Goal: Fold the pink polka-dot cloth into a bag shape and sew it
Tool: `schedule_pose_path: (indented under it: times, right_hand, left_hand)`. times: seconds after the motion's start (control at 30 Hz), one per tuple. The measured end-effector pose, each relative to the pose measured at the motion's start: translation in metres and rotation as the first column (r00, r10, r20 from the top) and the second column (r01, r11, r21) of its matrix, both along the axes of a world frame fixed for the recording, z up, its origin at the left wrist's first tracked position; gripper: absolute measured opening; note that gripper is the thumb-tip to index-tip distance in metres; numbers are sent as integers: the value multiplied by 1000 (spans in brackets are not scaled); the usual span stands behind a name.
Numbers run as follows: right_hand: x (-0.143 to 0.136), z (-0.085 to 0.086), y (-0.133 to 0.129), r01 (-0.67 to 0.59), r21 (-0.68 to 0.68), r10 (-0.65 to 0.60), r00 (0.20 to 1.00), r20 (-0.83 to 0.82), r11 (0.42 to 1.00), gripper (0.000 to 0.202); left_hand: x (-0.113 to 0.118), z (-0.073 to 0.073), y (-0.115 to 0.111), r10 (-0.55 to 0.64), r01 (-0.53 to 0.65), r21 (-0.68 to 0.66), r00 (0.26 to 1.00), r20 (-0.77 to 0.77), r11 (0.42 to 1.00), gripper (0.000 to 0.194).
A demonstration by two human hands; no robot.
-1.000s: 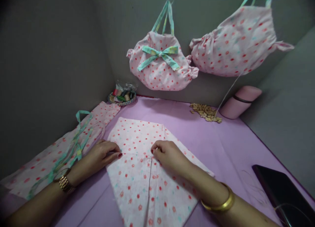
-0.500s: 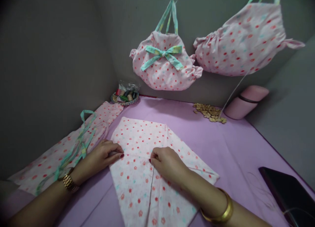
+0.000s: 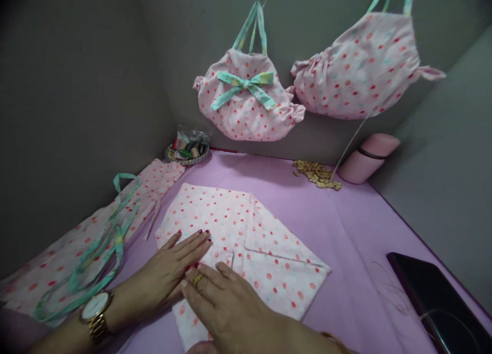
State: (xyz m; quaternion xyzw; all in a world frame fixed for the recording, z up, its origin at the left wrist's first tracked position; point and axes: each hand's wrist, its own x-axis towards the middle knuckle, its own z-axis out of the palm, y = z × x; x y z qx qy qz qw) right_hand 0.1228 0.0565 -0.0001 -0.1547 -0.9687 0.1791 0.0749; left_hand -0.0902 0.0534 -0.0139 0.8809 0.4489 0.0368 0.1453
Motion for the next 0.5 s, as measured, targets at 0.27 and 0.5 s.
schedule_pose_path:
  times: [0.27, 0.5]
  right_hand:
    - [1, -10, 4, -160, 60, 160, 987, 10, 985, 46]
    - [2, 13, 2, -331, -214, 310, 942, -127, 919, 66]
  left_hand:
    - [-1, 1, 3, -6, 6, -23, 1000, -1, 1000, 63]
    - [16, 12, -2, -148, 151, -28, 986, 81, 988, 54]
